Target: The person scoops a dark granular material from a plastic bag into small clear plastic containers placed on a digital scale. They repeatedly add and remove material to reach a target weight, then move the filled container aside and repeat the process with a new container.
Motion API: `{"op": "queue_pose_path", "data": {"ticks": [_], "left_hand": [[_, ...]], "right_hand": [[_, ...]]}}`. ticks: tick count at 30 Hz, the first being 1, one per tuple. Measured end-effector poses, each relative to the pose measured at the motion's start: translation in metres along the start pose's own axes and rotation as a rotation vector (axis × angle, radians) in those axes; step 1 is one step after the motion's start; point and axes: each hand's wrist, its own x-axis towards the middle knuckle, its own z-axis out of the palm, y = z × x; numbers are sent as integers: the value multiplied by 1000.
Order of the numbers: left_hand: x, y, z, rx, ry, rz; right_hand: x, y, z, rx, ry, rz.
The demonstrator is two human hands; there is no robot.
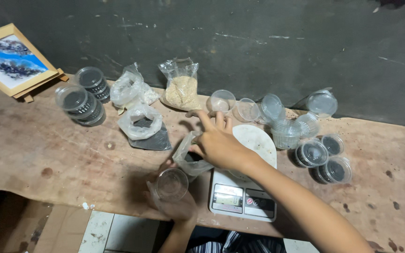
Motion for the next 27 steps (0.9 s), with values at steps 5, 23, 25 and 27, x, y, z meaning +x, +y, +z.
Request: {"op": "queue_pose_path", "data": {"ticks": [5, 23, 25, 27], "left_hand": [[48, 38, -45, -1698, -130, -861], [113, 67, -97, -1456, -334, -962], [95, 48, -89, -1771, -345, -981], [86, 37, -86, -2088, -352, -986]], "right_hand": [[5, 0, 1, 230, -51, 99], [-21, 55, -1, 662, 101, 163], [-23, 60, 0, 667, 135, 149], [-24, 65, 1, 671, 169, 135]]}}
